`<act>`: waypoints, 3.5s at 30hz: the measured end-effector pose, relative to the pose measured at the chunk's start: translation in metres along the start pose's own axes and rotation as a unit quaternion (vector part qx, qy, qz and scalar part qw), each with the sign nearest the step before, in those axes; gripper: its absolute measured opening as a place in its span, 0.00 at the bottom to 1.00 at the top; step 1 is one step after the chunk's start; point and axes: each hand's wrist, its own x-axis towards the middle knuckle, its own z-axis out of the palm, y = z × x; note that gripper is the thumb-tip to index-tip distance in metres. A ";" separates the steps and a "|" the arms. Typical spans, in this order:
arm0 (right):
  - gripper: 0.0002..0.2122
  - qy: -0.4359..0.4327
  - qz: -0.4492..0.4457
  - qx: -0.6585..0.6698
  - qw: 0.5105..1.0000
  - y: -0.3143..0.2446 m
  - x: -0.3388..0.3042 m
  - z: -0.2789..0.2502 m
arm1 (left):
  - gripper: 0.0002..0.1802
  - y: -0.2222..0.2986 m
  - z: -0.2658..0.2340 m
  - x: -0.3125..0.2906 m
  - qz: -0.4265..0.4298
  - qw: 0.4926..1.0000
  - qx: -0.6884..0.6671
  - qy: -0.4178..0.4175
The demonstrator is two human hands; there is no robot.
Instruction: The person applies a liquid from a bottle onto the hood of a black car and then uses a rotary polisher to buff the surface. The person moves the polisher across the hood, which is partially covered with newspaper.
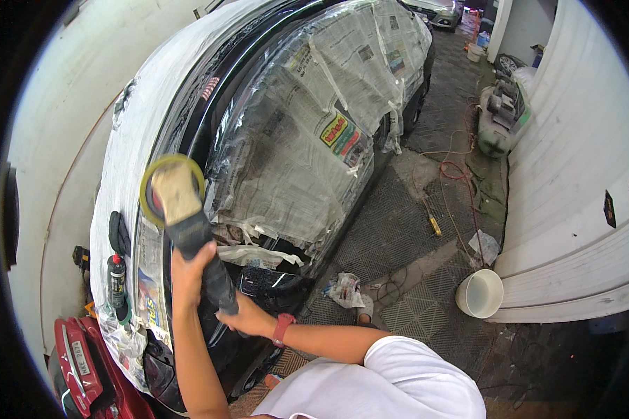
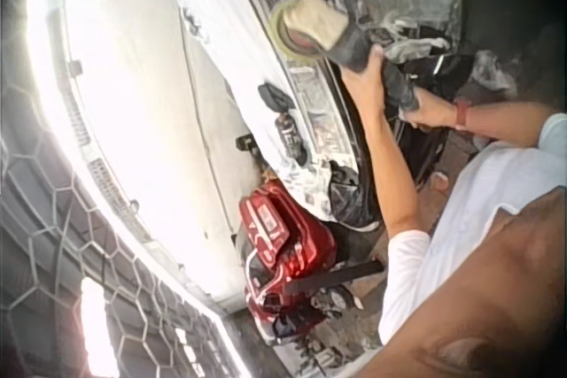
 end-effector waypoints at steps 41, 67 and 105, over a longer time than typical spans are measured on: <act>0.10 0.008 -0.064 0.135 0.989 -0.142 0.078 -0.037 | 0.37 0.087 0.053 0.107 0.071 0.987 0.145 -0.011; 0.51 -0.333 0.237 -0.321 0.854 -0.050 -0.078 0.057 | 0.37 -0.157 -0.100 -0.230 -0.151 0.827 -0.453 0.296; 0.49 -0.348 0.178 -0.394 0.832 0.041 -0.110 0.098 | 0.39 -0.248 -0.134 -0.314 -0.107 0.774 -0.551 0.294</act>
